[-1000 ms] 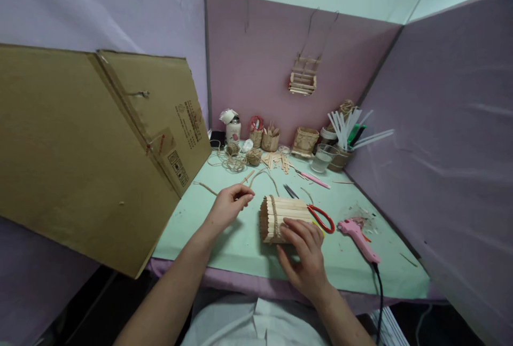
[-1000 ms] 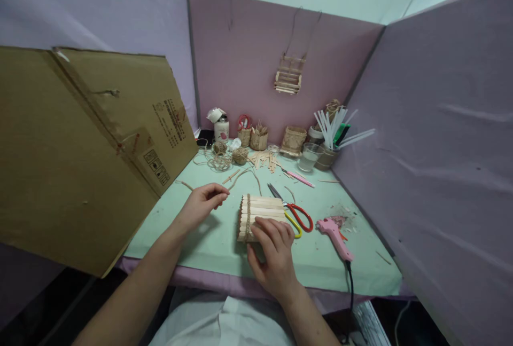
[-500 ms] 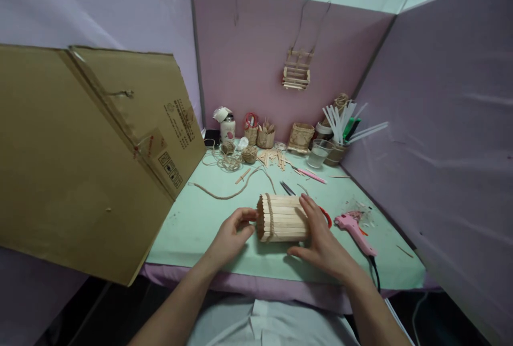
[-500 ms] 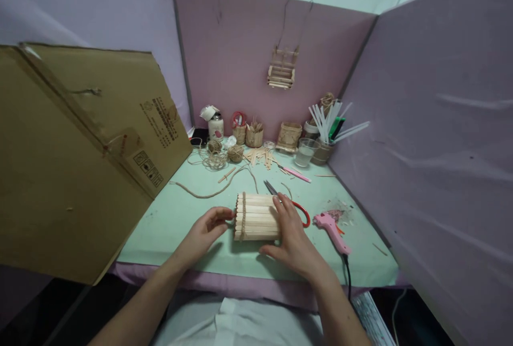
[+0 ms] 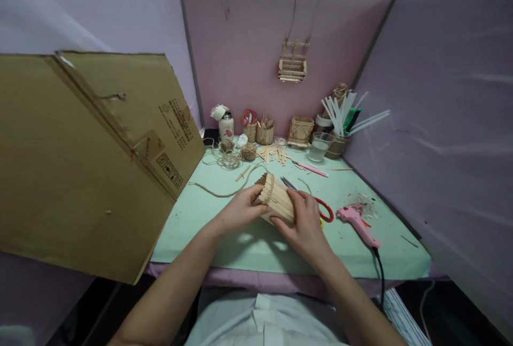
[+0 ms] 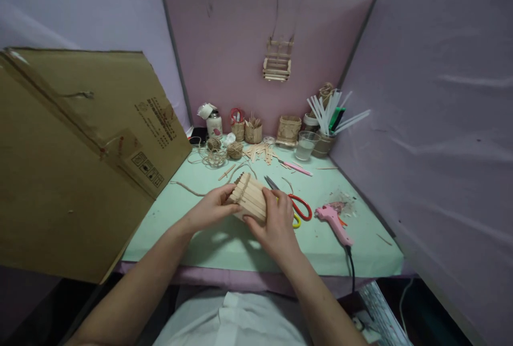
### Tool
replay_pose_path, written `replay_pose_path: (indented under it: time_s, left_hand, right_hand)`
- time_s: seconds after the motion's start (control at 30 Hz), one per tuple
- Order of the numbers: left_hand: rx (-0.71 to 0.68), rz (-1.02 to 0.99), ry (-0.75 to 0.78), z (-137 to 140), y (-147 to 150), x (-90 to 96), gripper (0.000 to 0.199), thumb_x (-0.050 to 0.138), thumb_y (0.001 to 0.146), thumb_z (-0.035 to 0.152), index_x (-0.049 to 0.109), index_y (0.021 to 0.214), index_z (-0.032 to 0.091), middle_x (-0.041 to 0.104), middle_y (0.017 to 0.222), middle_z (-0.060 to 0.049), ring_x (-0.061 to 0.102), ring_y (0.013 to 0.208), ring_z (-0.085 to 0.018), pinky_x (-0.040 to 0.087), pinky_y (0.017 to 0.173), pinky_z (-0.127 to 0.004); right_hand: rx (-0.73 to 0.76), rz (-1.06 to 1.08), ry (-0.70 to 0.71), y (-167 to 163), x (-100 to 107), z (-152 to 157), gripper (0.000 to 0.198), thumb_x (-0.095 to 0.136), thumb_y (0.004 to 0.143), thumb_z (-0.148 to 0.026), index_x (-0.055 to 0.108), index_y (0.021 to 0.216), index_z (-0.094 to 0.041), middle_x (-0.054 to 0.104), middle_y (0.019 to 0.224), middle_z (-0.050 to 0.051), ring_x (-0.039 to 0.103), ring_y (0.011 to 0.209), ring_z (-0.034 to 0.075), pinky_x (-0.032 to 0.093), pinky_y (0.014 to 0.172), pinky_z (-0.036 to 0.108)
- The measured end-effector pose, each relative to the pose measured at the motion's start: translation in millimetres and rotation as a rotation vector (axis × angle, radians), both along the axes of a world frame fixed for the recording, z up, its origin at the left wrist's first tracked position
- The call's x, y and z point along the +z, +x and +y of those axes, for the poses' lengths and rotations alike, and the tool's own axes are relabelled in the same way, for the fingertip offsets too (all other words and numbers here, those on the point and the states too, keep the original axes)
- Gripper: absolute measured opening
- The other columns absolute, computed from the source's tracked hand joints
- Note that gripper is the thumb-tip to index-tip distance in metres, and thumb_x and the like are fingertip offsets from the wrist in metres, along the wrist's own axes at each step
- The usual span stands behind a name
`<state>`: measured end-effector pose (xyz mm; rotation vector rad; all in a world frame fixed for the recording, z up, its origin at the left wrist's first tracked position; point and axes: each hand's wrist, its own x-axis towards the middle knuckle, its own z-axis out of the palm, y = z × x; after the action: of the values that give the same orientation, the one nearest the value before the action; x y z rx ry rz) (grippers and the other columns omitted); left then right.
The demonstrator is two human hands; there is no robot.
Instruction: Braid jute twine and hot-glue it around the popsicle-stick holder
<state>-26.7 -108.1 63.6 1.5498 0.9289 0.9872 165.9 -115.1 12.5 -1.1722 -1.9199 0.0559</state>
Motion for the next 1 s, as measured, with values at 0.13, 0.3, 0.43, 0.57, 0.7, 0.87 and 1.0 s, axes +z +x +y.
replay_pose_path:
  time_s: [0.13, 0.3, 0.43, 0.57, 0.7, 0.87, 1.0]
  left_hand:
    - [-0.043, 0.008, -0.063, 11, -7, 12.7, 0.032, 0.069, 0.068, 0.023, 0.065, 0.099, 0.014, 0.067, 0.096, -0.005, 0.061, 0.091, -0.02, 0.046, 0.081, -0.029]
    - [-0.108, -0.083, -0.114, 4, 2, 6.4, 0.03, 0.069, 0.069, 0.021, 0.065, 0.098, 0.014, 0.066, 0.089, -0.002, 0.06, 0.083, -0.017, 0.044, 0.075, -0.026]
    - [-0.139, -0.156, -0.152, 0, 7, 4.3, 0.036, 0.07, 0.069, 0.022, 0.064, 0.103, 0.014, 0.067, 0.093, -0.003, 0.06, 0.085, -0.017, 0.045, 0.077, -0.026]
    - [-0.115, -0.16, -0.131, -4, 10, 6.4, 0.037, 0.069, 0.069, 0.021, 0.063, 0.105, 0.013, 0.067, 0.094, -0.005, 0.06, 0.088, -0.018, 0.045, 0.078, -0.027]
    - [-0.042, -0.15, -0.069, -8, 16, 5.7, 0.035, 0.062, 0.07, 0.016, 0.063, 0.105, 0.014, 0.066, 0.095, -0.004, 0.059, 0.088, -0.017, 0.045, 0.078, -0.025]
    - [0.051, -0.117, -0.012, -14, 25, -2.9, 0.031, 0.057, 0.071, 0.014, 0.062, 0.102, 0.015, 0.066, 0.097, -0.004, 0.059, 0.091, -0.018, 0.046, 0.08, -0.027]
    - [0.08, -0.167, 0.059, -18, 32, -17.5, 0.039, 0.055, 0.073, 0.012, 0.061, 0.111, 0.016, 0.067, 0.107, -0.004, 0.06, 0.098, -0.018, 0.045, 0.091, -0.029]
  right_hand:
    - [0.069, -0.05, 0.057, -4, 21, -3, 0.061, 0.068, 0.081, -0.039, 0.043, 0.135, -0.02, 0.05, 0.128, 0.016, 0.046, 0.119, 0.032, 0.041, 0.098, 0.053]
    - [0.195, -0.12, 0.165, -7, 48, -10, 0.029, 0.059, 0.089, -0.026, 0.057, 0.118, -0.021, 0.061, 0.119, 0.01, 0.051, 0.116, 0.027, 0.035, 0.103, 0.049]
    - [0.195, -0.111, 0.209, -9, 51, -11, 0.022, 0.058, 0.091, -0.024, 0.06, 0.112, -0.022, 0.066, 0.111, 0.008, 0.056, 0.11, 0.024, 0.034, 0.104, 0.048]
    - [0.203, -0.095, 0.214, -7, 48, -11, 0.024, 0.058, 0.09, -0.023, 0.062, 0.113, -0.023, 0.067, 0.111, 0.008, 0.056, 0.111, 0.025, 0.037, 0.102, 0.049]
    - [0.221, -0.067, 0.196, -6, 46, -13, 0.028, 0.057, 0.09, -0.022, 0.062, 0.118, -0.024, 0.065, 0.115, 0.008, 0.053, 0.112, 0.027, 0.043, 0.096, 0.047]
    - [0.201, -0.033, 0.175, -5, 45, -18, 0.031, 0.056, 0.091, -0.02, 0.061, 0.121, -0.026, 0.064, 0.116, 0.008, 0.052, 0.11, 0.026, 0.046, 0.094, 0.047]
    - [0.185, -0.059, 0.206, -3, 41, -20, 0.026, 0.058, 0.09, -0.018, 0.064, 0.114, -0.026, 0.066, 0.112, 0.007, 0.052, 0.105, 0.025, 0.046, 0.093, 0.047]
